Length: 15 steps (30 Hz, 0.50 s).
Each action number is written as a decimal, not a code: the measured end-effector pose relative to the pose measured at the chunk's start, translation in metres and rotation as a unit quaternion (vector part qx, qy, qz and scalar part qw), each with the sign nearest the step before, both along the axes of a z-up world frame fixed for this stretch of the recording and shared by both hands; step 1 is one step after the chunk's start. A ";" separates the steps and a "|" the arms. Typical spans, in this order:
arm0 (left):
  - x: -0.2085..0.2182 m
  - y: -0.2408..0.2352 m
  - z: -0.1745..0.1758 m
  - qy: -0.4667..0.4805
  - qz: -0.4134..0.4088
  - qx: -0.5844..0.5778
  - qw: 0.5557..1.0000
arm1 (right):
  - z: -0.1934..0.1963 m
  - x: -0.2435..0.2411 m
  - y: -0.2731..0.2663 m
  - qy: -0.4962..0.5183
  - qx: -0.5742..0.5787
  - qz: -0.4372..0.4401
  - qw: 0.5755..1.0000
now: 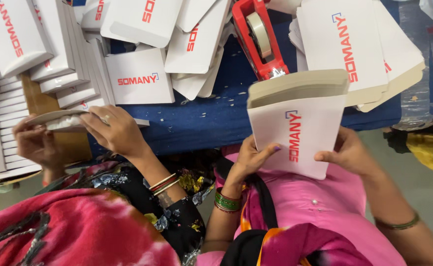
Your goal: The person folds flat cardboard boxes by hand, tucking in the sides and flaps one by one to assemble them into small rectangular packages.
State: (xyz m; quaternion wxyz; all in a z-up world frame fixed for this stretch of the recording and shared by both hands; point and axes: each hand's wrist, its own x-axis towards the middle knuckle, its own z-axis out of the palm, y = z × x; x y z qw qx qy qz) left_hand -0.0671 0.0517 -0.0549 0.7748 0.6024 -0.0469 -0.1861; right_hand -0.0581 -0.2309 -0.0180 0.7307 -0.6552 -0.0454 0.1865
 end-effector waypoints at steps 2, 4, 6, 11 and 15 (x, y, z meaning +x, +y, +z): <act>0.000 -0.003 -0.001 -0.011 -0.018 -0.002 1.000 | -0.011 -0.008 0.007 0.011 -0.038 -0.085 0.996; -0.003 -0.004 0.002 -0.039 -0.052 0.023 0.998 | -0.022 -0.012 0.008 0.041 -0.083 -0.177 0.980; -0.004 -0.001 0.007 -0.089 -0.096 0.073 0.989 | -0.027 -0.011 0.001 0.010 -0.026 -0.172 0.985; -0.012 0.005 0.022 -0.079 -0.070 0.060 0.993 | -0.025 -0.021 -0.004 0.090 -0.015 -0.093 0.991; -0.007 0.004 0.015 -0.093 -0.012 0.069 0.993 | -0.018 -0.038 0.009 0.045 -0.133 -0.093 0.986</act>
